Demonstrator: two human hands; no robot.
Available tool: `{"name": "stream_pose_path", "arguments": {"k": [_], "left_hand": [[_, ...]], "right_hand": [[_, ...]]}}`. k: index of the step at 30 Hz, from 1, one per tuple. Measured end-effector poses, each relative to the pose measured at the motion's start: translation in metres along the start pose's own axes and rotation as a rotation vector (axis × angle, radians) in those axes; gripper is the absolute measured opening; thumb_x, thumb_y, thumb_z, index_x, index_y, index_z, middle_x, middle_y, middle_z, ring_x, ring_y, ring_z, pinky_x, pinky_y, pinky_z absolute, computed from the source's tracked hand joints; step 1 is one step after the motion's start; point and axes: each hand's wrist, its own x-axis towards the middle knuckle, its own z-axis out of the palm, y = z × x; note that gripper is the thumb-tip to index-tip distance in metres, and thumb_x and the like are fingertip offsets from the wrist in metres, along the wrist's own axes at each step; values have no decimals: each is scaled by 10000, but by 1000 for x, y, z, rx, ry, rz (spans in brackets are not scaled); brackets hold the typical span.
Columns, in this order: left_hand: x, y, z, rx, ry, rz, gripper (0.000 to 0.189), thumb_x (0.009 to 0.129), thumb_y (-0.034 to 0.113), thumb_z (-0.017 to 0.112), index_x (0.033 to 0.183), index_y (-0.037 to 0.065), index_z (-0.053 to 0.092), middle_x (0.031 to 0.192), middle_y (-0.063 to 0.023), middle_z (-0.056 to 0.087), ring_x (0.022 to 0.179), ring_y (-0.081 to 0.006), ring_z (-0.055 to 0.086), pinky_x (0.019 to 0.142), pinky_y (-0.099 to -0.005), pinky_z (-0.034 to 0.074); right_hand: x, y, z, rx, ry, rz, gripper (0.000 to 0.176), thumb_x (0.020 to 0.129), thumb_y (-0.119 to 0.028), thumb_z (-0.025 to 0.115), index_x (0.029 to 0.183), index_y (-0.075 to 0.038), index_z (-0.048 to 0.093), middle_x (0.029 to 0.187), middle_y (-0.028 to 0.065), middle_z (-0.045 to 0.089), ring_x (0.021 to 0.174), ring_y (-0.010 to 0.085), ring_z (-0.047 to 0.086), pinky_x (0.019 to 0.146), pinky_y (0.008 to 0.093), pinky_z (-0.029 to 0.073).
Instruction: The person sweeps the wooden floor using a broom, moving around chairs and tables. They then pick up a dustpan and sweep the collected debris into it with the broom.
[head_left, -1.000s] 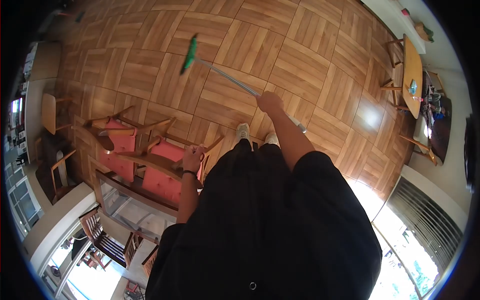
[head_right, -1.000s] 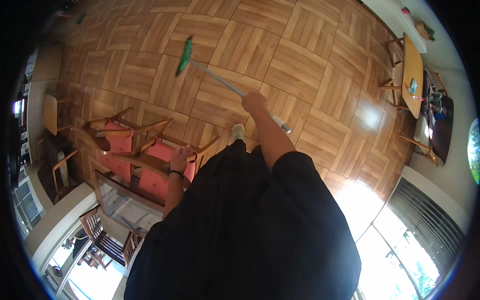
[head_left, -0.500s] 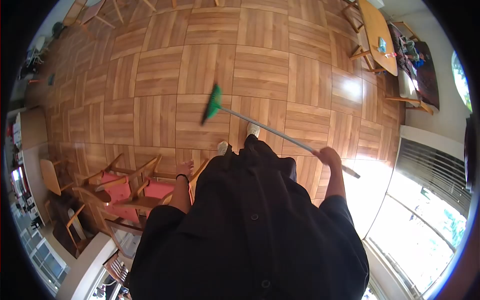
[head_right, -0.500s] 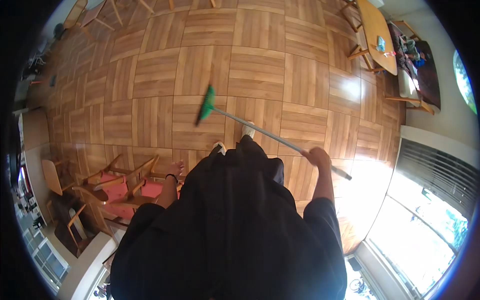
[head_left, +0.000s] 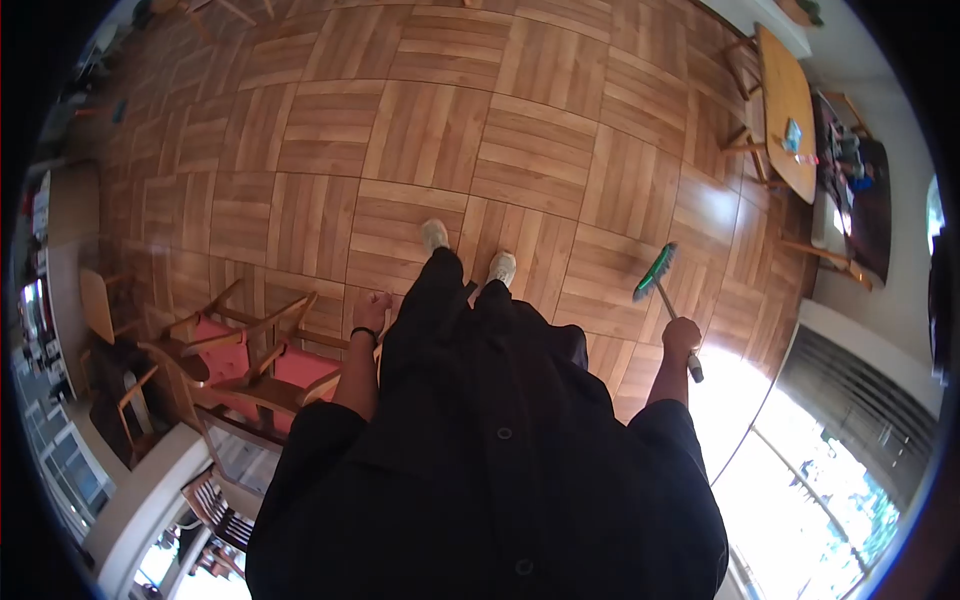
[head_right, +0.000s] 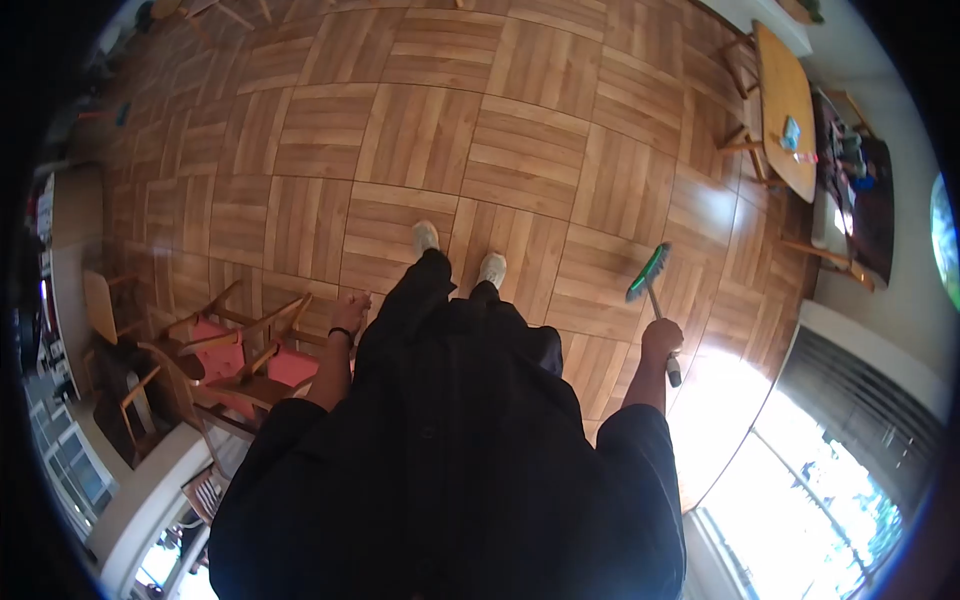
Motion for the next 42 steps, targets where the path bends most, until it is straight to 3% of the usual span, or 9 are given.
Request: {"name": "stream_pose_path", "arguments": {"k": [5,12,15,16,20,25,30,36,42], "left_hand": [[42,-71,-20,-229,-6,-140,331,793,308,601,774,-22,597,767,-112,635,731,-177,620,658,-299,463],[78,-85,-60,-558,31,-376,315,815,308,586,867,-1,566,812,-102,627,721,-177,616,525,-260,430],[111,-92,-78,-624,51,-417,286,823,308,575,835,23,550,818,-103,622,733,-158,612,505,-240,404],[113,-80,-85,-626,70,-393,283,824,307,573,833,26,542,822,-101,620,736,-158,610,510,-242,405],[124,-27,-134,-603,130,-276,271,829,300,560,855,34,514,821,-89,608,736,-156,598,534,-243,406],[166,-3,-152,-564,131,-222,263,832,297,550,880,43,501,800,-72,596,715,-150,587,540,-235,403],[219,49,-134,-427,-14,-163,226,825,290,559,822,70,512,786,-49,593,691,-123,576,536,-237,407],[234,184,-108,-168,-126,18,239,812,307,536,834,70,525,784,-40,581,754,-137,567,629,-286,413],[249,273,-71,-139,-137,-1,234,855,260,534,845,26,539,796,-77,592,753,-150,563,701,-253,431]], "right_hand": [[-10,-98,-26,-78,91,-355,208,797,-178,525,874,-60,678,893,151,655,852,290,640,679,368,523],[-113,-338,-113,-180,349,-939,152,756,-159,535,739,-89,669,742,107,657,698,239,648,537,352,493],[-154,-467,-150,-165,87,-959,197,763,-194,545,830,-66,680,868,160,653,824,298,637,680,389,511],[-163,-497,-162,-146,45,-1087,225,782,-227,542,850,-60,676,881,163,651,865,318,623,722,395,502],[-200,-562,-213,126,-88,-1037,365,831,-355,491,855,-35,665,894,180,642,901,334,604,770,412,478],[-196,-509,-281,157,-84,-974,506,819,-501,475,856,-28,651,895,174,639,898,342,598,753,427,469],[-93,-372,-273,123,11,-905,516,780,-543,516,836,-51,660,862,163,641,862,328,603,729,427,463],[-48,-177,-277,144,-84,-469,497,755,-510,575,679,-23,637,737,187,614,727,319,601,643,422,452],[13,-109,-273,59,-7,-110,377,801,-395,560,825,-30,651,835,163,644,810,318,624,682,406,492]]}}
